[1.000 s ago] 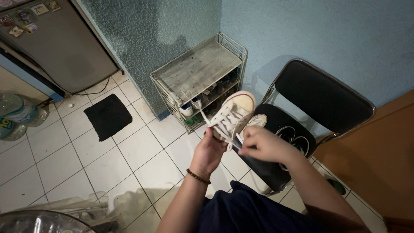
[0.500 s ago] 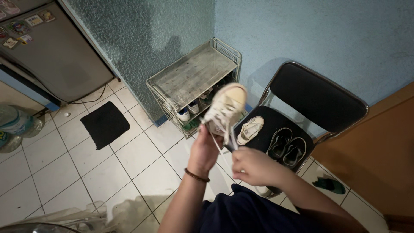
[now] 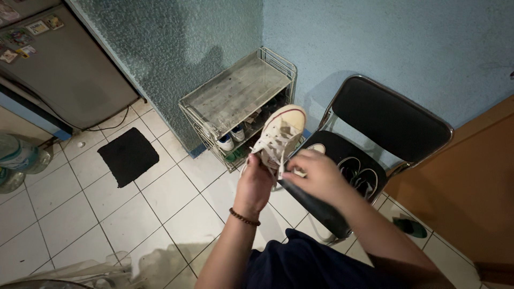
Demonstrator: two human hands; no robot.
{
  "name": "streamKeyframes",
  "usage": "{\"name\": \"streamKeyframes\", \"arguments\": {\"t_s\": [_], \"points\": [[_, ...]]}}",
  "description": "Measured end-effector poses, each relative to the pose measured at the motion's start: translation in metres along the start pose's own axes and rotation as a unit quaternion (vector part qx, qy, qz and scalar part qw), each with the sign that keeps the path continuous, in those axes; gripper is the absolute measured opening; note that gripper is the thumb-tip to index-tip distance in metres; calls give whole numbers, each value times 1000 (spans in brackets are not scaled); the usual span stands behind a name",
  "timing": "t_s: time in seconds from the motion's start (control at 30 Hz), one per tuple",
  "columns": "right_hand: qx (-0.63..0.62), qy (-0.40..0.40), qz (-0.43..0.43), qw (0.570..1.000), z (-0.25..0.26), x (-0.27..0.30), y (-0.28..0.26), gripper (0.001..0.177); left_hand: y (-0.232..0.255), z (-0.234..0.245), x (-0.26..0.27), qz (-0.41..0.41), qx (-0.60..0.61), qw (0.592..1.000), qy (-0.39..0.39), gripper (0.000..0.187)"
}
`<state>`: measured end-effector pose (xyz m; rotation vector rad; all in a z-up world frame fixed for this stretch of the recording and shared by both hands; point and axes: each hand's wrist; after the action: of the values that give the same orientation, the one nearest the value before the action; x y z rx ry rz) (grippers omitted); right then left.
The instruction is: The person removes shoelaces from several pairs of shoes. They take each shoe from a metal shoe rack, pull out the laces by hand, and place the unlaced shoes on a nearby chair. The process is repeated for multiple shoes.
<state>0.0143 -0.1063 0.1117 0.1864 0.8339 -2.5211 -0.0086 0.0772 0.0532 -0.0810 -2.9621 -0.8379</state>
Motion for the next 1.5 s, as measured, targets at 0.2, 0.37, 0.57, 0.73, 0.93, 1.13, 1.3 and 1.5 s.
{"name": "streamKeyframes", "arguments": {"t_s": [0.2, 0.37, 0.57, 0.73, 0.93, 1.13, 1.3, 1.5], "points": [[95, 110, 113, 983, -48, 11, -17, 8, -9, 0, -2, 19, -8, 1000, 15, 58], [5, -71, 160, 985, -30, 18, -11, 15, 6, 0, -4, 15, -10, 998, 67, 61], [72, 139, 82, 984, -35, -11, -1, 25, -5, 8, -7, 21, -8, 999, 47, 59], [-155, 6, -58, 986, -57, -25, 18, 16, -35, 42, -14, 22, -40, 999, 19, 54], [-672, -59, -186, 715, -7, -56, 27, 35, -42, 56, -19, 67, -63, 992, 80, 57], [-80, 181, 21, 980, 4, -41, 7, 56, -27, 38, -12, 80, 3, 993, 86, 57], [26, 64, -38, 997, -31, -25, 15, 31, -29, 34, -17, 68, 16, 997, 27, 57], [20, 99, -29, 994, -39, -37, 30, 20, -38, 38, -20, 86, -42, 995, 25, 56]]}}
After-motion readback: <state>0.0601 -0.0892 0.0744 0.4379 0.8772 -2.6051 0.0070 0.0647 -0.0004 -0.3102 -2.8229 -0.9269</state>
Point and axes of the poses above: each hand's wrist, its own x-axis away from the middle knuckle, its own z-axis out of the back of the hand, y = z × x, and after that the axes turned 8 degrees about y, right-handed
